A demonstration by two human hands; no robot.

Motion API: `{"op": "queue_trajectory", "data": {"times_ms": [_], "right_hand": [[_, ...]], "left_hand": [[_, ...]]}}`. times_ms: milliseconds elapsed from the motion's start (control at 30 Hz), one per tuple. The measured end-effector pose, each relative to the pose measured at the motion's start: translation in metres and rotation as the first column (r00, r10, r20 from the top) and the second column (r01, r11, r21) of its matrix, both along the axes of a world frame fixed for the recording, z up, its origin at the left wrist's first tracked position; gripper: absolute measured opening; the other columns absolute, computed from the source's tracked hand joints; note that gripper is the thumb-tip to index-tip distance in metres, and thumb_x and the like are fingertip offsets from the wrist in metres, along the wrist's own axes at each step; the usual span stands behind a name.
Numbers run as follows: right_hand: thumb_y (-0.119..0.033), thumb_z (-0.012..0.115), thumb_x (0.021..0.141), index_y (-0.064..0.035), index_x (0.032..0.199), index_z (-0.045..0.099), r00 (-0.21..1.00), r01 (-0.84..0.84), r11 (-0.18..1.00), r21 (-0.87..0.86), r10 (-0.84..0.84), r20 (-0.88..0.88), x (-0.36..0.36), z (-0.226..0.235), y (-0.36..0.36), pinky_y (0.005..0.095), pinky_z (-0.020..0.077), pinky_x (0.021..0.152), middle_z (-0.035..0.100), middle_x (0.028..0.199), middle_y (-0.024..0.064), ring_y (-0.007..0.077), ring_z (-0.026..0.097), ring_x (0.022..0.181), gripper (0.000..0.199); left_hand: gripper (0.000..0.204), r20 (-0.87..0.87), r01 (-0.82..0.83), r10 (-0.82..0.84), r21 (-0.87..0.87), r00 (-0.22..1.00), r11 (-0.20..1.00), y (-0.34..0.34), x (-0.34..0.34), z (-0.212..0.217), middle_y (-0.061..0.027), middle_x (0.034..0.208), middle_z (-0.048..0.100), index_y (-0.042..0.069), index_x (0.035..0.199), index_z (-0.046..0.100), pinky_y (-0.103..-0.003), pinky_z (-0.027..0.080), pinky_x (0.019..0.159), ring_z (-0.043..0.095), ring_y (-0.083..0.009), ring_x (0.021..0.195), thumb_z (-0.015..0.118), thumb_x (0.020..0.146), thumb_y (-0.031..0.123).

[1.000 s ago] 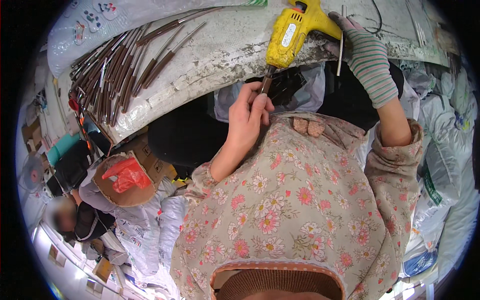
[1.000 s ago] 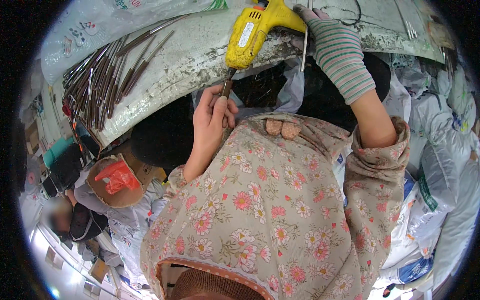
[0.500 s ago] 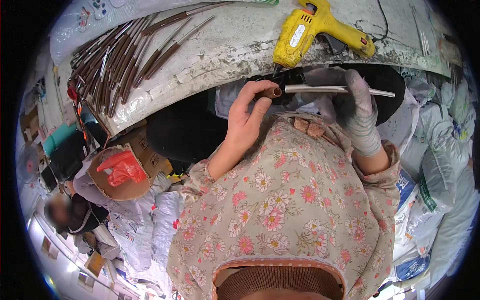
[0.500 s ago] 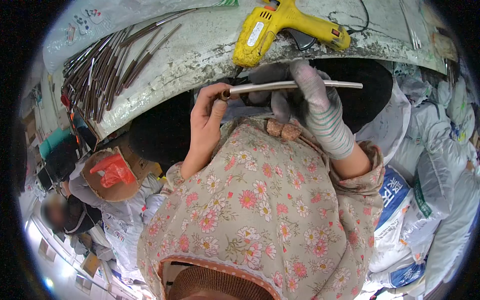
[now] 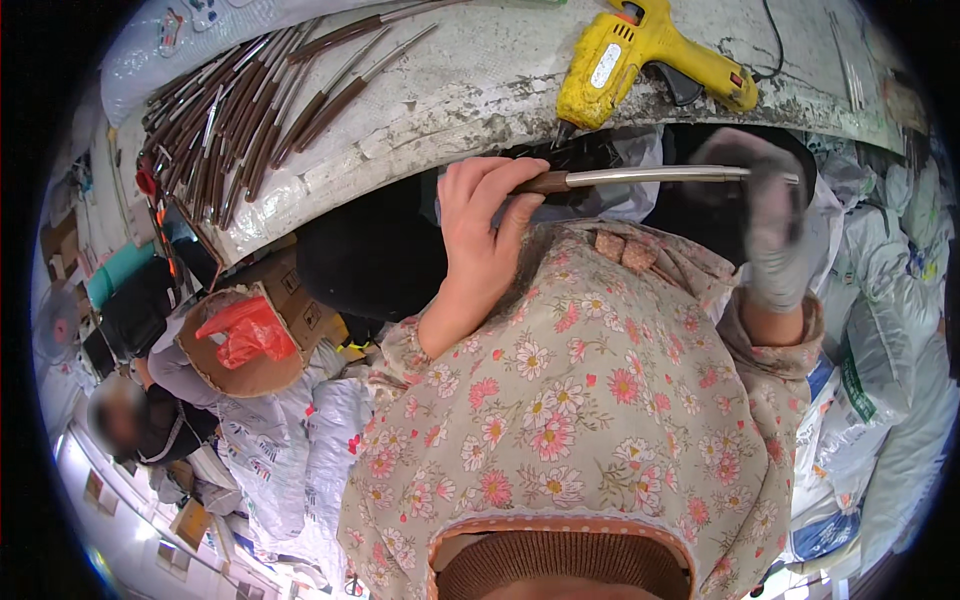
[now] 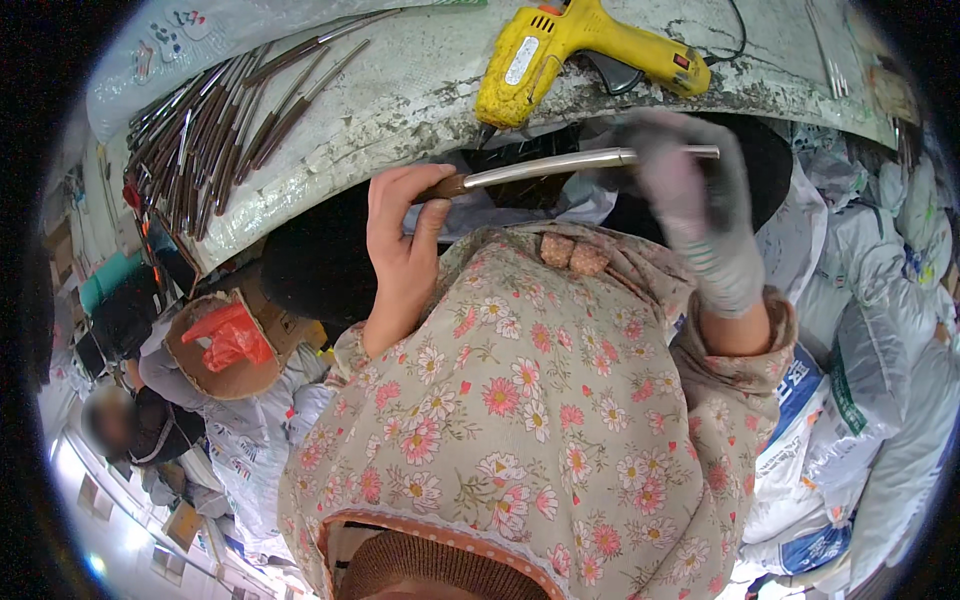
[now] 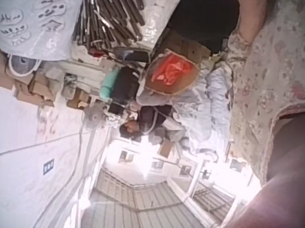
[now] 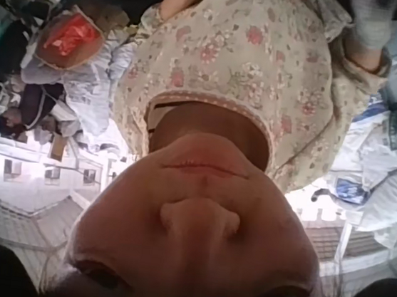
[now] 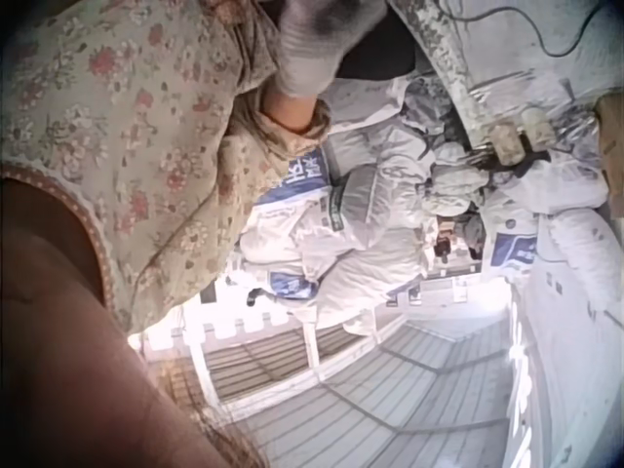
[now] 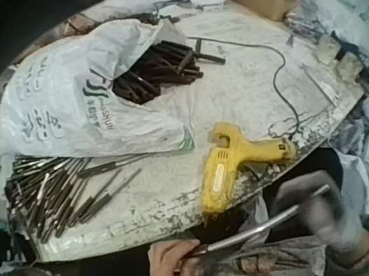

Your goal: Applying hot melt glue to component bundles at an assembly station and sorting them.

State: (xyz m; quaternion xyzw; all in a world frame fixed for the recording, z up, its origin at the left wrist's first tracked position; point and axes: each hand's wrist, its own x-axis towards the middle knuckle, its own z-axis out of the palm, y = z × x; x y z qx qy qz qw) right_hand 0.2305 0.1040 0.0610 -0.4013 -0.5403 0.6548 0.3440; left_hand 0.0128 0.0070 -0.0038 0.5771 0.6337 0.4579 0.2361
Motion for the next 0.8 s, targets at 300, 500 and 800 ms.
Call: {"op": "queue_trajectory", "data": {"times_ms": [300, 500, 800], "right_hand": [[-0.028, 0.061, 0.083, 0.0020, 0.081, 0.062, 0.965, -0.127, 0.973, -0.195, 0.167, 0.203, -0.028, -0.019, -0.027, 0.0247, 0.0433, 0.053, 0.057, 0.063, 0.0037, 0.0091, 0.054, 0.059, 0.030], [-0.051, 0.056, 0.080, 0.0034, 0.078, 0.062, 0.542, -0.348, 0.873, -0.341, 0.485, 0.686, 0.029, -0.067, -0.002, 0.0349, 0.0413, 0.056, 0.059, 0.062, 0.0125, 0.0191, 0.053, 0.058, 0.055], [-0.041, 0.054, 0.084, -0.0008, 0.103, 0.061, 0.642, 0.204, 0.856, 0.475, -0.483, 0.595, 0.137, -0.033, 0.120, 0.0263, 0.0428, 0.079, 0.064, 0.095, 0.0076, 0.0147, 0.058, 0.088, 0.045]], "left_hand": [[0.029, -0.184, 0.196, -0.213, -0.107, 0.960, 0.975, 0.001, 0.015, 0.017, -0.0005, 0.084, 0.055, 0.013, 0.097, 0.063, -0.032, 0.033, 0.067, 0.050, -0.0187, 0.076, 0.067, 0.068, 0.018], [0.038, -0.563, 0.162, -0.168, -0.061, 0.809, 0.985, 0.018, -0.004, 0.050, -0.0015, 0.092, 0.058, 0.014, 0.101, 0.063, -0.034, 0.035, 0.077, 0.052, -0.0203, 0.086, 0.071, 0.064, 0.017], [0.018, -0.812, 0.242, 0.205, 0.387, 0.547, 0.890, 0.251, -0.014, 0.069, -0.0060, 0.088, 0.059, 0.013, 0.090, 0.062, -0.038, 0.043, 0.070, 0.054, -0.0234, 0.085, 0.059, 0.073, 0.018]]}}
